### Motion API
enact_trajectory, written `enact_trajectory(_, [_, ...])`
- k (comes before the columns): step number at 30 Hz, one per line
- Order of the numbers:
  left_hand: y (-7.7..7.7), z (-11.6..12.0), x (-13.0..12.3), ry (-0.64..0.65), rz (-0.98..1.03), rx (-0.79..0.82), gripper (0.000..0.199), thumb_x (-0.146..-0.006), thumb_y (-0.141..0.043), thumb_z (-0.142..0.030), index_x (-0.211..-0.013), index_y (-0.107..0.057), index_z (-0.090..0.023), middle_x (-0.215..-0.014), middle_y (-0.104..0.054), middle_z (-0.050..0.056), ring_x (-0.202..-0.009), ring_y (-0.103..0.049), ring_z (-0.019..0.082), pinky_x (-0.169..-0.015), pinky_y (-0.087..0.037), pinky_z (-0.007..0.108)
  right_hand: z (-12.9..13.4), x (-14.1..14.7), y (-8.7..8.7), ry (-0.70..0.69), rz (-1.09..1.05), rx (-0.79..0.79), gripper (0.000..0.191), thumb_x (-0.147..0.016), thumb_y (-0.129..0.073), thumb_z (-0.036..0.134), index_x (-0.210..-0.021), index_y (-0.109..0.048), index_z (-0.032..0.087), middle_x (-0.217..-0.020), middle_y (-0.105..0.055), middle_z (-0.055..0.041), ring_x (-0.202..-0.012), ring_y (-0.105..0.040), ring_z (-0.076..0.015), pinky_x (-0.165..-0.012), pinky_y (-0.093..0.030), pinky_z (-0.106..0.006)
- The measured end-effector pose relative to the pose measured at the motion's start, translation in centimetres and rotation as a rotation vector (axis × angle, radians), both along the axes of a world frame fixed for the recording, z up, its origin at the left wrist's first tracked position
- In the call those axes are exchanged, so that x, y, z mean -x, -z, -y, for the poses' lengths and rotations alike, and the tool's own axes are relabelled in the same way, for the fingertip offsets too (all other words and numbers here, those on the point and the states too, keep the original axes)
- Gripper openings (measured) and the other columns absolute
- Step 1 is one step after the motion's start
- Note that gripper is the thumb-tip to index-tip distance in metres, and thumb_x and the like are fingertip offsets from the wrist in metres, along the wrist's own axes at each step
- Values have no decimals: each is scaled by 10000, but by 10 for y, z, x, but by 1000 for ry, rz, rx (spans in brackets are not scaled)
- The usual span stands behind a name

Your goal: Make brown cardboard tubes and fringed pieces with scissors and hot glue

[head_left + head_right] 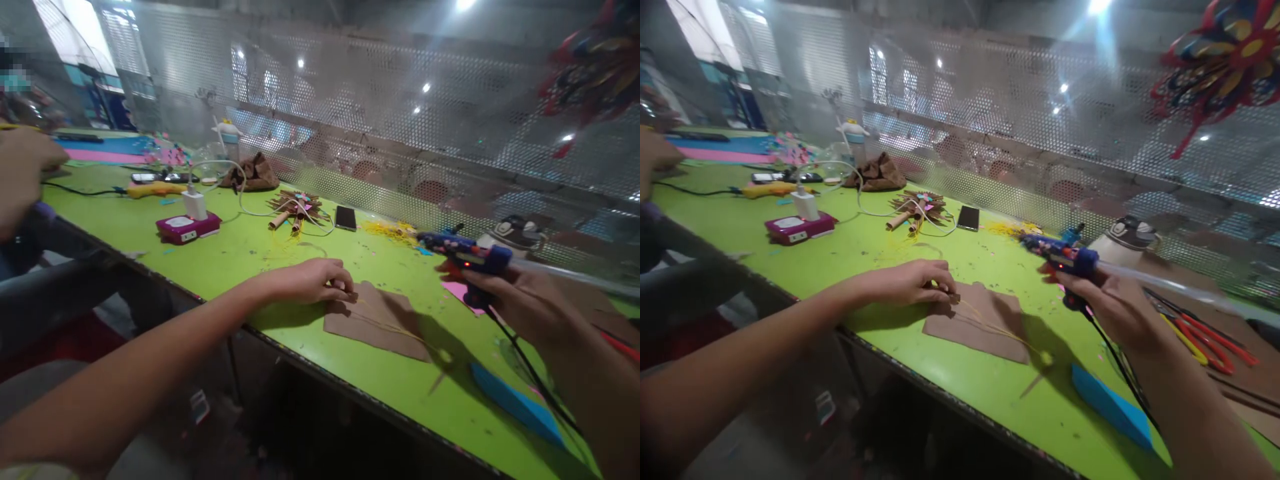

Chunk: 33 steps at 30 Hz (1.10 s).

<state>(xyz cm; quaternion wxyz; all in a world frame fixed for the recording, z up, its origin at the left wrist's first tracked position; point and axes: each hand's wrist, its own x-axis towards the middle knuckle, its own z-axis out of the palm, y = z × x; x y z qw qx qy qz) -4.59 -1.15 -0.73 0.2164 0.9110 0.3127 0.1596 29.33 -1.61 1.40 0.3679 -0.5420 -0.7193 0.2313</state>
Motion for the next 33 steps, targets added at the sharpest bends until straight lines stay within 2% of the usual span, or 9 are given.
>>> enact_trajectory(2, [6,7,2,-25,44,31,221,-886,-516,-300,-1013,-667,-200,-963,-625,55,-856,-572,143,-761,-412,227,16,18,-7,-124,-25,138,374,-781,-604,490,-964,-729,189,-950,-726,-105,-740,-625,-232,-528,-449,-287])
enact_trajectory(6, [15,19,-1,-67,56,-24,226,-898,-493,-299,-1009,-664,-200,-941,-646,50,-878,-568,160,-783,-404,246,31,48,-14,-273,93,204,405,-798,-583,523,-873,-763,168,-794,-715,-88,-576,-538,-156,-476,-386,-263])
enact_trajectory(9, [16,22,-4,-121,29,-95,231,-892,-483,-295,-996,-668,-204,-938,-644,53,-877,-564,173,-775,-404,257,29,55,-9,-339,90,240,432,-825,-549,522,-869,-754,144,-828,-707,-95,-562,-511,-129,-472,-369,-249])
enact_trajectory(12, [15,24,-3,-171,-15,-120,232,-865,-499,-280,-988,-669,-181,-917,-649,67,-842,-572,182,-748,-413,263,27,55,2,-318,97,250,462,-848,-511,524,-845,-739,122,-776,-686,-91,-527,-481,-108,-453,-348,-237])
enact_trajectory(17, [14,25,0,-222,5,-79,235,-832,-533,-245,-1010,-664,-165,-941,-674,74,-851,-591,187,-748,-420,268,30,58,16,-301,173,179,445,-866,-491,510,-827,-713,126,-675,-635,-52,-508,-487,-113,-410,-309,-230])
enact_trajectory(20, [16,24,1,-214,6,-62,220,-827,-545,-250,-981,-672,-156,-913,-680,72,-819,-595,179,-721,-420,259,35,62,18,-324,197,136,455,-885,-457,500,-744,-688,134,-660,-627,-53,-563,-529,-140,-453,-360,-242])
enact_trajectory(23, [16,24,0,-204,4,-76,203,-830,-544,-244,-955,-675,-152,-895,-675,70,-805,-589,173,-717,-418,257,37,65,19,-330,220,108,461,-899,-422,491,-737,-675,140,-665,-623,-55,-613,-543,-164,-515,-401,-264])
enact_trajectory(28, [15,25,0,-198,-22,-113,206,-851,-512,-245,-948,-665,-147,-880,-649,72,-809,-570,174,-724,-417,265,40,67,22,-303,254,87,448,-906,-391,482,-698,-620,158,-693,-603,-56,-648,-531,-177,-542,-400,-274])
enact_trajectory(33, [17,26,0,-176,-23,-147,178,-864,-520,-260,-944,-653,-173,-918,-604,58,-851,-553,170,-759,-409,262,40,69,25,-268,222,22,404,-892,-414,470,-663,-564,174,-647,-555,-29,-601,-488,-156,-561,-404,-273])
